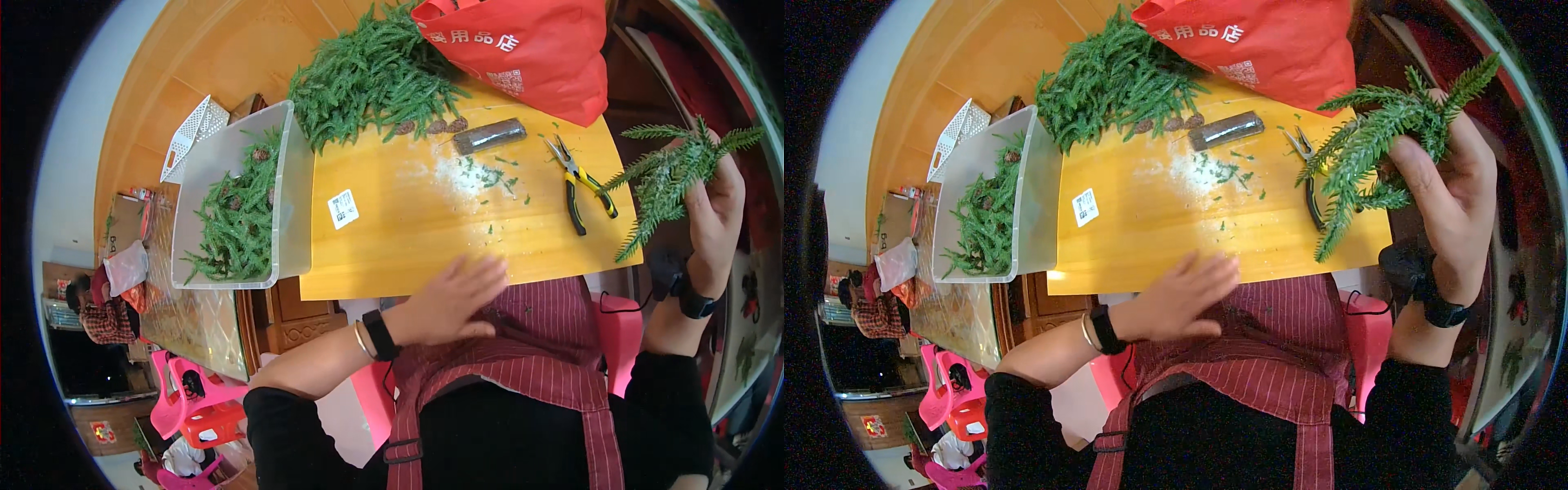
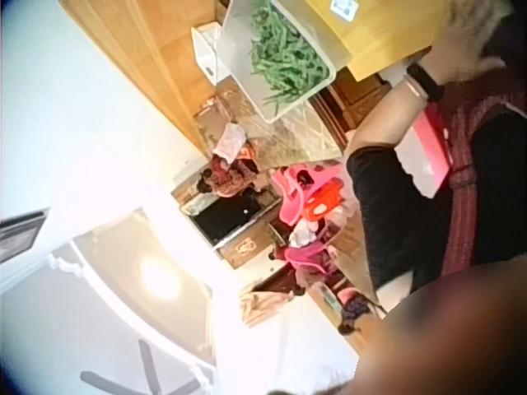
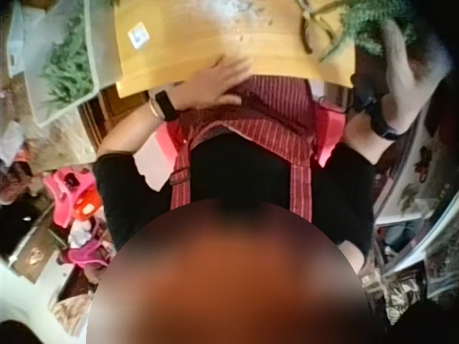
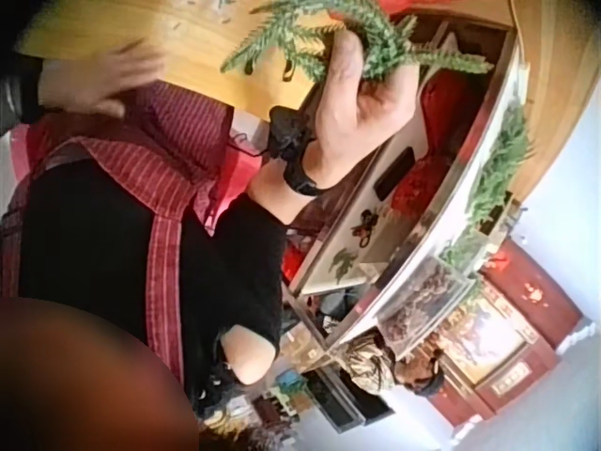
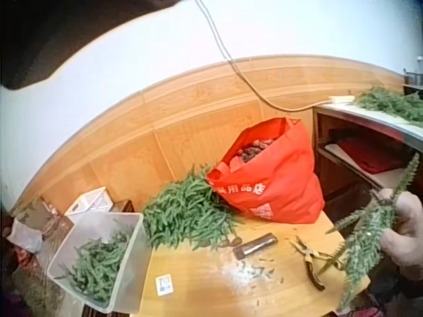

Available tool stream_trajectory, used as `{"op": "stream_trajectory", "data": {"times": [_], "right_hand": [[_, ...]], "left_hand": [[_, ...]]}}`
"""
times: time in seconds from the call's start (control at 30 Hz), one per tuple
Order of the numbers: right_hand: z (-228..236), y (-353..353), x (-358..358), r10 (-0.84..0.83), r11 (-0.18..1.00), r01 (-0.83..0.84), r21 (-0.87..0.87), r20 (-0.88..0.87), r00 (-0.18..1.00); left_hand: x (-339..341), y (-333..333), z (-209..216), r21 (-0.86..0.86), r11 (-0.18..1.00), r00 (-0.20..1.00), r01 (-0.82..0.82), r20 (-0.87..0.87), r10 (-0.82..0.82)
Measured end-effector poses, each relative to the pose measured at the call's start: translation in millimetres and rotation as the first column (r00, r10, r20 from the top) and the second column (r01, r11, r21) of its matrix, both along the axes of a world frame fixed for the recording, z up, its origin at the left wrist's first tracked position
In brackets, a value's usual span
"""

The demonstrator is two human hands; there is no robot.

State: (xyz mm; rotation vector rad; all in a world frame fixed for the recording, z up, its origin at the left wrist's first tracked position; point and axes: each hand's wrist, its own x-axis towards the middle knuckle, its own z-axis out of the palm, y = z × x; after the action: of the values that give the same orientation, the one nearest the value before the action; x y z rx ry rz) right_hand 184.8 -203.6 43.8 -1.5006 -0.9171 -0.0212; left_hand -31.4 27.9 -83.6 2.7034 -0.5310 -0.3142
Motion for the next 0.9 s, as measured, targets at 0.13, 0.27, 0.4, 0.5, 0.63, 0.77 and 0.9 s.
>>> {"op": "stream_trajectory", "data": {"times": [0.13, 0.27, 0.4, 0.5, 0.63, 0.77, 0.9], "right_hand": [[4.8, -9.7, 1.4, -0.01, 0.994, 0.015, -0.105, 0.047, 0.999], [4.9, -23.0, 0.3, -0.004, 0.998, 0.003, -0.056, -0.015, 1.0], [5.4, -16.7, 1.1, 0.025, 0.996, -0.022, -0.09, 0.038, 0.999], [5.6, -13.4, -3.1, 0.059, 0.997, -0.059, -0.053, -0.008, 0.998], [6.3, -22.5, 0.0, 0.039, 0.995, -0.04, -0.096, -0.02, 0.999], [0.0, -29.8, 0.9, 0.041, 0.996, -0.044, -0.078, -0.044, 0.998], [2.6, -27.9, 0.1, 0.092, 0.989, -0.098, -0.114, -0.057, 0.994]], "left_hand": [[23.3, 24.9, 1.8, 0.267, 0.857, 0.895, -0.44, 0.206, 0.395], [14.4, -14.7, 28.4, 0.01, 0.994, 0.989, -0.108, 0.103, 0.106], [17.1, -53.8, 14.9, -0.066, 0.991, 0.992, 0.118, 0.062, -0.114], [41.8, -54.1, 0.5, -0.071, 0.987, 0.989, 0.143, 0.05, -0.14], [78.3, -27.1, 7.5, 0.092, 0.979, 0.976, -0.182, 0.135, 0.169], [61.3, -43.9, 24.1, 0.063, 0.994, 0.979, -0.087, 0.189, 0.073], [45.2, -79.3, 5.6, -0.126, 0.983, 0.988, 0.133, 0.097, -0.121]]}}
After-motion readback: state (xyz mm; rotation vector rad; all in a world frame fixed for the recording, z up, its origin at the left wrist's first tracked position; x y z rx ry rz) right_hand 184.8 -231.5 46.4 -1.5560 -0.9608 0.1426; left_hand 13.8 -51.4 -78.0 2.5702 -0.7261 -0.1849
